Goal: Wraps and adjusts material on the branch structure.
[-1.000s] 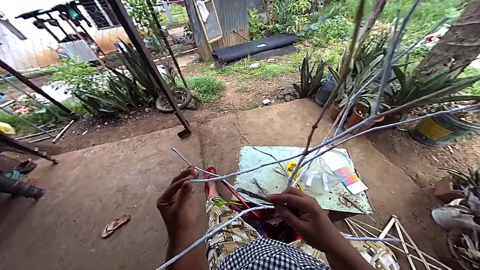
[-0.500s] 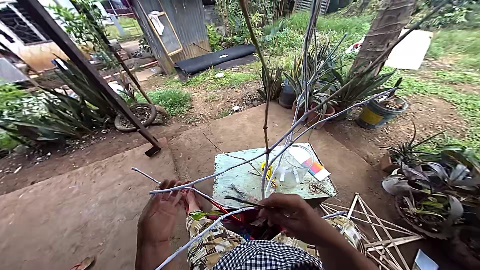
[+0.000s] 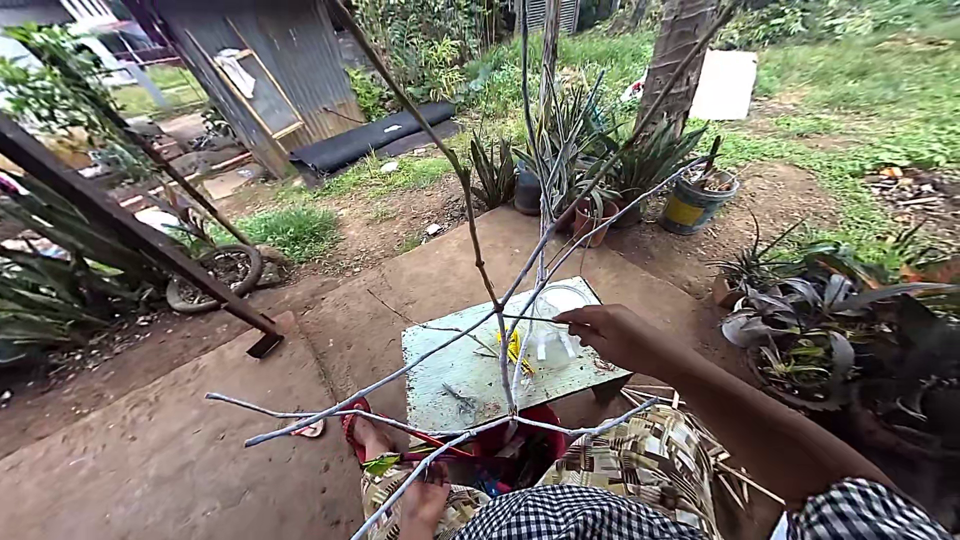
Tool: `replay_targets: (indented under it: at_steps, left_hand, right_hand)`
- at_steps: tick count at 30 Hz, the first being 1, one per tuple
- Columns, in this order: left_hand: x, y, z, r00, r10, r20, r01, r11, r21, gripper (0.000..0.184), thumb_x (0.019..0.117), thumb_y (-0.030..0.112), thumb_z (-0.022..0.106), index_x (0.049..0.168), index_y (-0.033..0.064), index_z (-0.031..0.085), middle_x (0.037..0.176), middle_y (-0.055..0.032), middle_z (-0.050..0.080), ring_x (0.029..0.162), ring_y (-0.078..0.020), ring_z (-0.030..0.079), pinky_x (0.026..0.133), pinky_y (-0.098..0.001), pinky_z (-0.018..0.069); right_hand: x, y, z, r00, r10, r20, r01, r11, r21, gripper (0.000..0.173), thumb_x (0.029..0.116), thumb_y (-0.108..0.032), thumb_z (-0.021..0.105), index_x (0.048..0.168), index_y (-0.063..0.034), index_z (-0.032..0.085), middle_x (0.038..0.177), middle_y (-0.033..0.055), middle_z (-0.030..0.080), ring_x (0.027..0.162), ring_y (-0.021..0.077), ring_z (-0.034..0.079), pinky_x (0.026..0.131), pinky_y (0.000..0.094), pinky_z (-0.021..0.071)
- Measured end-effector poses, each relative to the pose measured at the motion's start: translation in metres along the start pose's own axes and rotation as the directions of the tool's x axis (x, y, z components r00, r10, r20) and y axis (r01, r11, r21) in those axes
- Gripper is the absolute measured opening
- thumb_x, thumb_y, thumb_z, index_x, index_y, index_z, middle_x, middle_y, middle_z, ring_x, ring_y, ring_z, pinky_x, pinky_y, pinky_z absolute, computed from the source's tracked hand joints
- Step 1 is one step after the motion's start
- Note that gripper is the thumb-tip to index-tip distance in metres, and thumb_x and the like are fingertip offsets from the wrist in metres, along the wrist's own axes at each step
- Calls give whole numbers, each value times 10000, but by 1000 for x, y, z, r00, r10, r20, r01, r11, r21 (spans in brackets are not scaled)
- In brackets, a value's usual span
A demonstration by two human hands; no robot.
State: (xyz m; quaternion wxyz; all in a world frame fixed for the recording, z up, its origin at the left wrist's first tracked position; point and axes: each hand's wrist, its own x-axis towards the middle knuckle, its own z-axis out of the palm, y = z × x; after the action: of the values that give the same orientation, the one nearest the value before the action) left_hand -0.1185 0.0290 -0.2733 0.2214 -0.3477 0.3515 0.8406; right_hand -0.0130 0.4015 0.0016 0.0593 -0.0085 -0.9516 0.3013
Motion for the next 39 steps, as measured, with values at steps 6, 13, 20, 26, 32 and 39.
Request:
replay_targets:
  at_steps: [6, 13, 20, 26, 32, 39]
  left_hand:
    - [10, 8, -1, 1000, 0, -5, 0, 999, 34, 383, 1101, 413, 312, 1196, 97, 506, 1070, -93, 621, 958, -224, 640, 832, -412, 534]
    - [14, 9, -6, 999, -22, 36, 22, 1000, -1, 387, 1105, 394, 286, 1134, 91, 526, 1010, -93, 656, 917, -231, 670, 803, -417, 557]
    - [15, 8, -5, 997, -61, 44, 61, 998, 4, 356, 1109, 325, 299, 1047, 94, 563, 933, -80, 683, 843, -212, 689, 763, -382, 577]
    - [21, 8, -6, 996, -82, 36, 83, 997, -11, 333, 1100, 308, 339, 1034, 91, 583, 902, -80, 693, 819, -217, 698, 746, -379, 584]
    - [20, 8, -8, 995, -86, 47, 87, 996, -11, 350, 1106, 318, 313, 1059, 94, 578, 940, -84, 687, 846, -218, 692, 757, -382, 576]
    - [21, 8, -5, 995, -88, 53, 88, 996, 0, 367, 1106, 337, 305, 1054, 97, 578, 911, -79, 690, 812, -217, 695, 725, -379, 579]
  right_hand:
    - [31, -14, 11, 984, 120, 135, -102, 986, -133, 338, 1101, -114, 396, 1373, -70, 591, 1088, 179, 703, 966, 315, 700, 917, 503, 544]
    - [37, -4, 27, 976, 177, 128, -157, 976, -150, 329, 1104, -123, 387, 1368, -58, 574, 1082, 203, 698, 985, 355, 699, 914, 537, 540]
    - [31, -16, 23, 969, 201, 141, -188, 977, -99, 348, 1107, -125, 377, 1396, -56, 559, 1131, 178, 696, 987, 303, 702, 930, 484, 548]
    - [33, -8, 30, 993, 121, -17, -121, 967, -224, 303, 1092, -112, 429, 1335, -76, 607, 958, 183, 702, 878, 353, 706, 809, 540, 564]
    - [27, -6, 32, 978, 196, 68, -179, 964, -194, 331, 1100, -97, 376, 1364, -39, 567, 1047, 209, 695, 946, 362, 701, 882, 531, 547]
    - [10, -14, 23, 969, 231, 91, -215, 964, -154, 357, 1099, -100, 370, 1398, -56, 558, 1089, 194, 697, 938, 334, 701, 887, 511, 549]
